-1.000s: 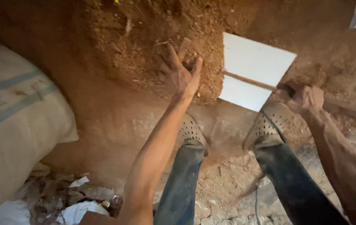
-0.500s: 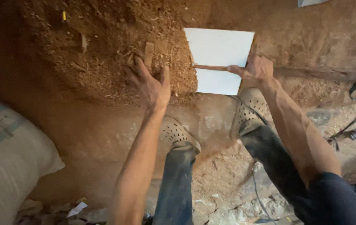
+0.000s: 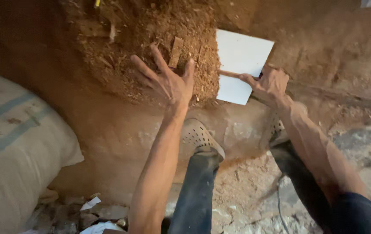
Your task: The person scoops sawdust from the floor into a large white sack using a white rectangular scoop. The person repeatedly lifts the scoop and pours the sawdust into the sack.
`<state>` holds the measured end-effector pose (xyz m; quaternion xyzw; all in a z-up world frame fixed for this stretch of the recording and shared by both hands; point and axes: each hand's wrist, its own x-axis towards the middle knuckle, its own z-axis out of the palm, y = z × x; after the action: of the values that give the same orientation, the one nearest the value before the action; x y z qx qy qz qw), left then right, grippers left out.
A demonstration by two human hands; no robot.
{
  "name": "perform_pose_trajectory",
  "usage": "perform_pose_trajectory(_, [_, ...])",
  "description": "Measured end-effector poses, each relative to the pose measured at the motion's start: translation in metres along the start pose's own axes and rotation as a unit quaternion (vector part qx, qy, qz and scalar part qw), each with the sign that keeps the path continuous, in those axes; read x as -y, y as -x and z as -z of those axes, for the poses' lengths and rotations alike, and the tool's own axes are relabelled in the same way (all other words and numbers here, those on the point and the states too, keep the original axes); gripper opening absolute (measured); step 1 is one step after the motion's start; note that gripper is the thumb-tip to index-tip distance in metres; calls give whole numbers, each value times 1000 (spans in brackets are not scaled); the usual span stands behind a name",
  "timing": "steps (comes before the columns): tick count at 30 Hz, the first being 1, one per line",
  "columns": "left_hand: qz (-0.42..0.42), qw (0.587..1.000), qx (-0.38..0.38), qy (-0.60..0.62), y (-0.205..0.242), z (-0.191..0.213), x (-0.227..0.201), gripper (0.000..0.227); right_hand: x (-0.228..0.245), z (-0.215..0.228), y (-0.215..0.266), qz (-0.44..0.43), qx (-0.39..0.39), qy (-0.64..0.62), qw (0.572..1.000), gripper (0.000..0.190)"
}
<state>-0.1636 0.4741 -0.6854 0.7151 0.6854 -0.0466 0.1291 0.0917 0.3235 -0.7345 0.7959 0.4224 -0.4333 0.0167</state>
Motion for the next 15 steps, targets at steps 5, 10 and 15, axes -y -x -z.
perform_pose_trajectory(5, [119,976,173,50,-39,4,6,111,52,-3,-23,64,-5,-105,992,61])
perform_pose_trajectory(10, [125,975,178,42,-46,3,14,106,95,-33,-54,14,9,24,1000,60])
perform_pose_trajectory(15, [67,989,130,38,-40,28,21,102,107,-28,-48,75,-35,-54,995,56])
